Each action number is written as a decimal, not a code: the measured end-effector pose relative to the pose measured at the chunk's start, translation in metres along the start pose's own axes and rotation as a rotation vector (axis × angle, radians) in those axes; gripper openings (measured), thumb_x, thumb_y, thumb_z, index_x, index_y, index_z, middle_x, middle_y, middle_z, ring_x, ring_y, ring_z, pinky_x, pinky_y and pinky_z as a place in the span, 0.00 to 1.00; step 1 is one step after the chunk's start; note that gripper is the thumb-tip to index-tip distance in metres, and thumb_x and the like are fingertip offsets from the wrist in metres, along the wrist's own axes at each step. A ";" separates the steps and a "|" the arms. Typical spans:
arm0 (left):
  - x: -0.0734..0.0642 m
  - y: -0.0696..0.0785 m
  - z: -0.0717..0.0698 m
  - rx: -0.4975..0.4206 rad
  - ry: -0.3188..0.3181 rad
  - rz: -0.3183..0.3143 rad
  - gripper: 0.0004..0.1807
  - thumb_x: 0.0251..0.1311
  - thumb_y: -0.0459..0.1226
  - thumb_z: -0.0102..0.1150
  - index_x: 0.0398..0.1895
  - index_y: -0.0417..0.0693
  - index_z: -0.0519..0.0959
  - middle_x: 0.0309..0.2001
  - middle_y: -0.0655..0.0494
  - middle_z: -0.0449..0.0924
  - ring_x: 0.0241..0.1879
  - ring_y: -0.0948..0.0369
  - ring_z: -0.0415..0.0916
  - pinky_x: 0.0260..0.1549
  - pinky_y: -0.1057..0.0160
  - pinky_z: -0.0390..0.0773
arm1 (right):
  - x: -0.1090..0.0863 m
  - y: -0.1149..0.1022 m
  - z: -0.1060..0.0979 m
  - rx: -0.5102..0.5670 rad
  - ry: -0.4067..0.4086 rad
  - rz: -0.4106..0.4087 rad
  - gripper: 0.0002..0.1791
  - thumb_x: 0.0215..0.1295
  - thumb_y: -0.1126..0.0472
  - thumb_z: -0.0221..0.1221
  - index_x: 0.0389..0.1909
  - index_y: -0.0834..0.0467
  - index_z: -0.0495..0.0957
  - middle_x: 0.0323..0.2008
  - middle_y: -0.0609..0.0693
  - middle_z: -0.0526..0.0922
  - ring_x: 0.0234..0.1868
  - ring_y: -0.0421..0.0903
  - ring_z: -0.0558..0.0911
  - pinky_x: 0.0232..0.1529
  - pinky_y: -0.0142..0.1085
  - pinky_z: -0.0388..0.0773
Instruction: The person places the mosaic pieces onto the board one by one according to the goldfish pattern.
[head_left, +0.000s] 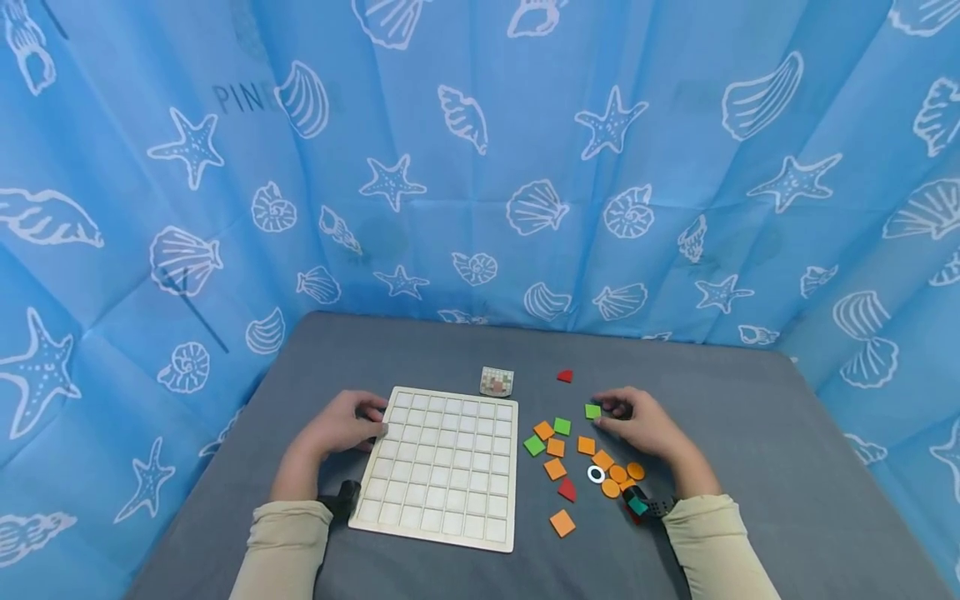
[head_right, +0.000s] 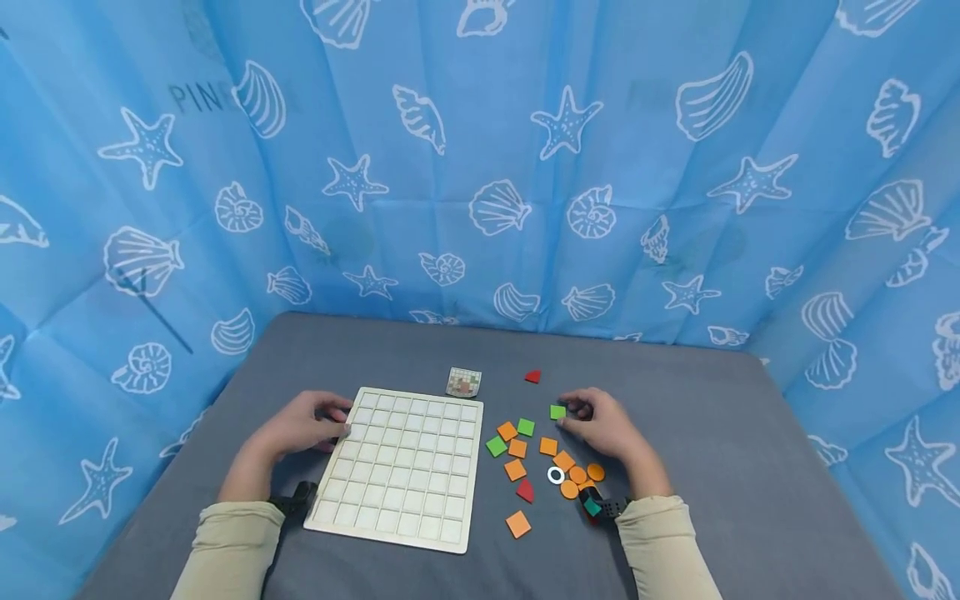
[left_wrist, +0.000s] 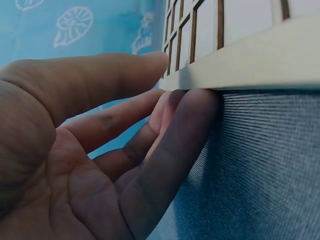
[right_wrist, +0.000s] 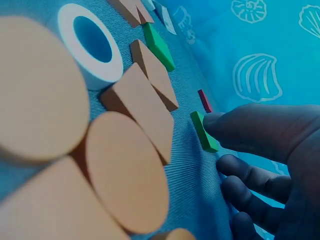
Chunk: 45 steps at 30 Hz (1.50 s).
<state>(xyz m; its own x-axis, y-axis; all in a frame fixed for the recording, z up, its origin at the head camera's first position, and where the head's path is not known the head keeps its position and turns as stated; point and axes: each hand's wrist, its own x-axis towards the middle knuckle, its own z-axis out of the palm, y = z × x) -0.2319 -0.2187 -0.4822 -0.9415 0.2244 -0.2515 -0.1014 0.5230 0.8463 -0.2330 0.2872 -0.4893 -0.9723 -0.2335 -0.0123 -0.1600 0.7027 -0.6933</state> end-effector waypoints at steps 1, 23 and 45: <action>0.000 -0.001 0.001 -0.003 0.006 -0.007 0.26 0.67 0.28 0.65 0.68 0.32 0.76 0.48 0.39 0.76 0.39 0.53 0.82 0.37 0.54 0.90 | 0.000 0.000 0.001 -0.004 0.000 0.000 0.21 0.69 0.60 0.69 0.60 0.64 0.84 0.48 0.58 0.83 0.45 0.47 0.78 0.47 0.41 0.77; 0.000 0.001 0.001 0.008 0.006 -0.026 0.30 0.59 0.24 0.65 0.68 0.33 0.76 0.47 0.40 0.77 0.37 0.53 0.81 0.34 0.55 0.87 | 0.001 -0.002 0.008 -0.079 0.016 -0.025 0.15 0.66 0.62 0.71 0.52 0.61 0.89 0.41 0.53 0.80 0.39 0.46 0.73 0.39 0.37 0.70; -0.002 0.007 0.001 0.027 0.015 -0.013 0.30 0.59 0.24 0.67 0.67 0.32 0.76 0.48 0.38 0.77 0.38 0.53 0.80 0.35 0.53 0.87 | 0.000 -0.022 0.005 -0.254 0.068 0.020 0.16 0.61 0.56 0.73 0.47 0.59 0.91 0.41 0.52 0.88 0.33 0.42 0.80 0.33 0.38 0.79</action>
<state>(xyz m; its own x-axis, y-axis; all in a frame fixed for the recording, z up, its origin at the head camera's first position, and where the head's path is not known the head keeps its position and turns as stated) -0.2302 -0.2148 -0.4766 -0.9448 0.2053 -0.2554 -0.1052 0.5482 0.8297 -0.2286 0.2686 -0.4779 -0.9836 -0.1780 0.0305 -0.1699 0.8548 -0.4903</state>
